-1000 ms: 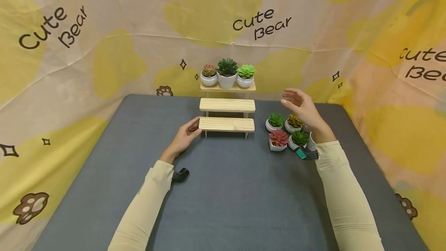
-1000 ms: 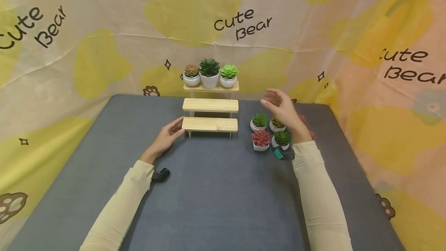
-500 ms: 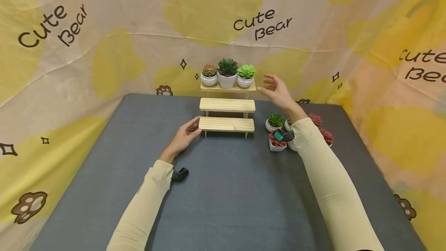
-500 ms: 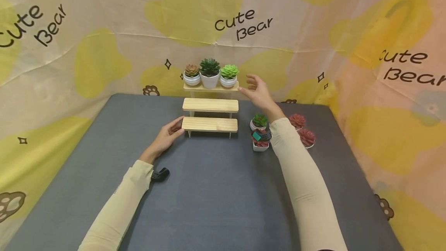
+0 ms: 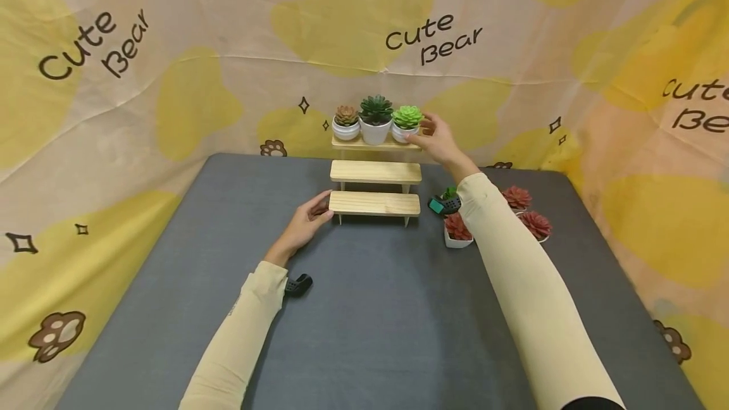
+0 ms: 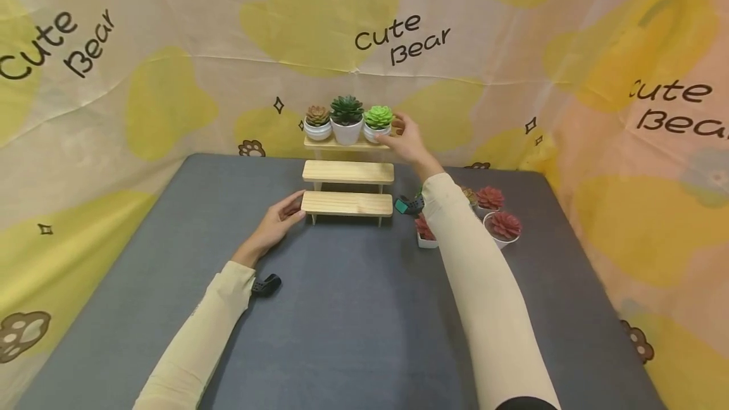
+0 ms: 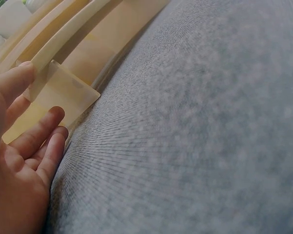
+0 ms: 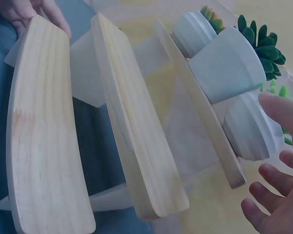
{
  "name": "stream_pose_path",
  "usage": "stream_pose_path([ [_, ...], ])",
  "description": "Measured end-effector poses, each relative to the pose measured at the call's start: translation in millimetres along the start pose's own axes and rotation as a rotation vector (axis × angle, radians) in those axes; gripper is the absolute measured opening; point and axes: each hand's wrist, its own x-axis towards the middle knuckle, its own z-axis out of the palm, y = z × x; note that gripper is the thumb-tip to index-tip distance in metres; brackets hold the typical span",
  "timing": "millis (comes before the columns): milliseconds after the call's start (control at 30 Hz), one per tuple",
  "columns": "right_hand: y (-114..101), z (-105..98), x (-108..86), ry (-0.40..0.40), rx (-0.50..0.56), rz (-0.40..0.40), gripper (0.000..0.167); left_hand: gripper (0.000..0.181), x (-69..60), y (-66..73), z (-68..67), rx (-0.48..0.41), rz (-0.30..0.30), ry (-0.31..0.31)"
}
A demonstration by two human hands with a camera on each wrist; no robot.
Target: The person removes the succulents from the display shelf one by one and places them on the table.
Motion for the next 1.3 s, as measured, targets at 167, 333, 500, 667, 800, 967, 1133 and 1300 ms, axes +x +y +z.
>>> stream_pose_path([
  [167, -2, 3, 7.1, 0.005, -0.004, 0.004, 0.076, 0.061, 0.1, -1.1, 1.4, 0.021, 0.057, 0.013],
  [333, -4, 9, 10.4, 0.002, 0.029, -0.015, 0.066, 0.060, -0.3, -0.3, 1.4, 0.013, 0.024, 0.007],
  [500, -5, 12, 9.8, 0.017, 0.042, -0.019, 0.060, 0.059, -0.1, -0.8, 2.3, -0.006, -0.017, -0.001],
  [667, -5, 12, 8.5, 0.034, 0.041, -0.015, 0.060, 0.058, 0.3, -1.6, 2.7, -0.022, -0.027, 0.001],
  [800, -3, 9, 7.9, 0.047, 0.038, -0.012, 0.060, 0.058, 0.8, -1.4, 2.7, -0.007, -0.032, 0.005],
  [967, -2, 2, 5.8, 0.060, 0.025, -0.023, 0.058, 0.058, 1.4, 0.4, 3.0, 0.000, -0.023, 0.004],
  [1133, -4, -8, -0.9, 0.069, 0.009, -0.067, 0.057, 0.058, 1.2, 1.7, 2.7, 0.002, -0.020, 0.003],
  [1300, -7, -16, -10.7, 0.076, -0.024, -0.111, 0.058, 0.058, 0.9, 1.2, 2.2, -0.001, -0.034, 0.003],
])
